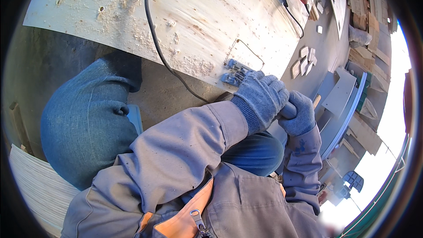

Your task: The person uses a jigsaw to cut a rectangular hole in a large sheet of plywood. They guide the tool along a marked line, remove the cut piece, and then brush away sawdust from the surface.

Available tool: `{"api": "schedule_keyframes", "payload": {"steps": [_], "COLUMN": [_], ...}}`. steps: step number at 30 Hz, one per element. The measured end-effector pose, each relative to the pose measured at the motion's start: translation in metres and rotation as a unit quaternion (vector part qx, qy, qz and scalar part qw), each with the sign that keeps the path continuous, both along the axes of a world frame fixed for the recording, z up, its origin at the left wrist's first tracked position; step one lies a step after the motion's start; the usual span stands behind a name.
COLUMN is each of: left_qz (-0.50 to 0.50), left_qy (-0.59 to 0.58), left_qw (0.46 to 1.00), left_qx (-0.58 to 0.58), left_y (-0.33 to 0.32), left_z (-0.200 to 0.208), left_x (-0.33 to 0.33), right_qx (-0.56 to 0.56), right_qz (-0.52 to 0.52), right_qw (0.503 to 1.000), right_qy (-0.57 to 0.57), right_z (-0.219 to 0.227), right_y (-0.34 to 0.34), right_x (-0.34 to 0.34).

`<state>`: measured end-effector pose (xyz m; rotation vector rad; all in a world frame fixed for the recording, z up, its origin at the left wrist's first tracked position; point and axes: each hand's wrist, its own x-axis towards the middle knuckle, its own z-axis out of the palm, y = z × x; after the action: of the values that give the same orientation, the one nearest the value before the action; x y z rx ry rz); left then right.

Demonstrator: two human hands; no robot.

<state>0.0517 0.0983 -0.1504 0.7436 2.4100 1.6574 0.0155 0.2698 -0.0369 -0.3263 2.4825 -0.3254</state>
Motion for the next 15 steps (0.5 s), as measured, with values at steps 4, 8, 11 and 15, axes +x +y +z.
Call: {"api": "schedule_keyframes", "payload": {"steps": [4,8,11,15], "left_qz": [-0.007,-0.011,-0.012,-0.020], "left_qy": [-0.004,-0.013,-0.010,-0.020], "left_qw": [1.000,1.000,1.000,1.000], "left_qx": [-0.006,-0.003,0.000,-0.008], "left_y": [-0.0023,-0.0047,-0.0051,-0.0048], "left_z": [0.0018,0.0027,0.0027,0.0027], "left_x": [-0.0006,-0.0015,-0.0020,-0.0028], "right_qx": [-0.021,-0.035,-0.032,-0.024], "right_qz": [-0.009,-0.010,-0.005,0.006], "right_qw": [1.000,0.999,0.999,1.000], "right_qy": [0.007,0.009,0.017,0.019], "right_z": [-0.0012,-0.0033,-0.0036,-0.0039], "right_y": [-0.0016,-0.0008,-0.0010,-0.0009], "right_x": [0.0016,0.0013,0.0014,0.0011]}}
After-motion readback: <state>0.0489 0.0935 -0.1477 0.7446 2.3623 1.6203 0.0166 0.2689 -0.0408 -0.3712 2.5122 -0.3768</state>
